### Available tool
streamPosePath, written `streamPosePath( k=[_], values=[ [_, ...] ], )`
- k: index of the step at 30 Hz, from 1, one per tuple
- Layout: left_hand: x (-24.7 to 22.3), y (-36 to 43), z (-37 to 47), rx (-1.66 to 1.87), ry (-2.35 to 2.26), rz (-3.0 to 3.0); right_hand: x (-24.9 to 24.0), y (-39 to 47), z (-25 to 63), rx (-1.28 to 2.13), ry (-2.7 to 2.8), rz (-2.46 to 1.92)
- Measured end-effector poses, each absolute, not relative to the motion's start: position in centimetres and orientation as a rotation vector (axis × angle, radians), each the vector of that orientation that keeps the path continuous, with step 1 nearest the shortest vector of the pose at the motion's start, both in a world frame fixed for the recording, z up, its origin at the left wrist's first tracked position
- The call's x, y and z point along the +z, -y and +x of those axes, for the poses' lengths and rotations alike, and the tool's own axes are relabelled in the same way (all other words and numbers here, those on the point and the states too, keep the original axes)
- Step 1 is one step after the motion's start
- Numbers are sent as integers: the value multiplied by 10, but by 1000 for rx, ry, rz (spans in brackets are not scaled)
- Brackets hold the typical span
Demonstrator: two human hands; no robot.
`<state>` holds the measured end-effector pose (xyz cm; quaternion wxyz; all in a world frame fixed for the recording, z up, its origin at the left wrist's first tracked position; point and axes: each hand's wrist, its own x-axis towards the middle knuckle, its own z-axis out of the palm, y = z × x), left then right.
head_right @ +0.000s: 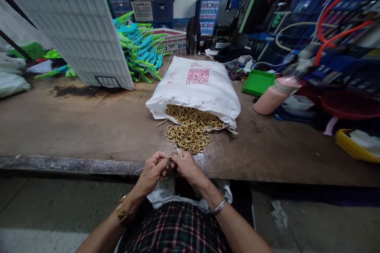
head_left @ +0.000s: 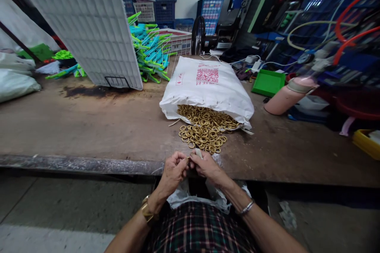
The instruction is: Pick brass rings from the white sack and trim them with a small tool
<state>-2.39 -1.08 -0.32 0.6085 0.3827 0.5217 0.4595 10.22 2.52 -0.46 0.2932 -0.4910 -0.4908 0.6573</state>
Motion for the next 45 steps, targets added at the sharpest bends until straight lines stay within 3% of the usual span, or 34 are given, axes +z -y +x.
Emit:
streamPosePath(
  k=[39,45],
  values=[
    [-8,11,-35,1053,-838,652,1,-25,100,1921,1079,-1079],
    [-7,12,-32,1076,-856,674,-4,-24,98,1819,1146,-1172]
  ],
)
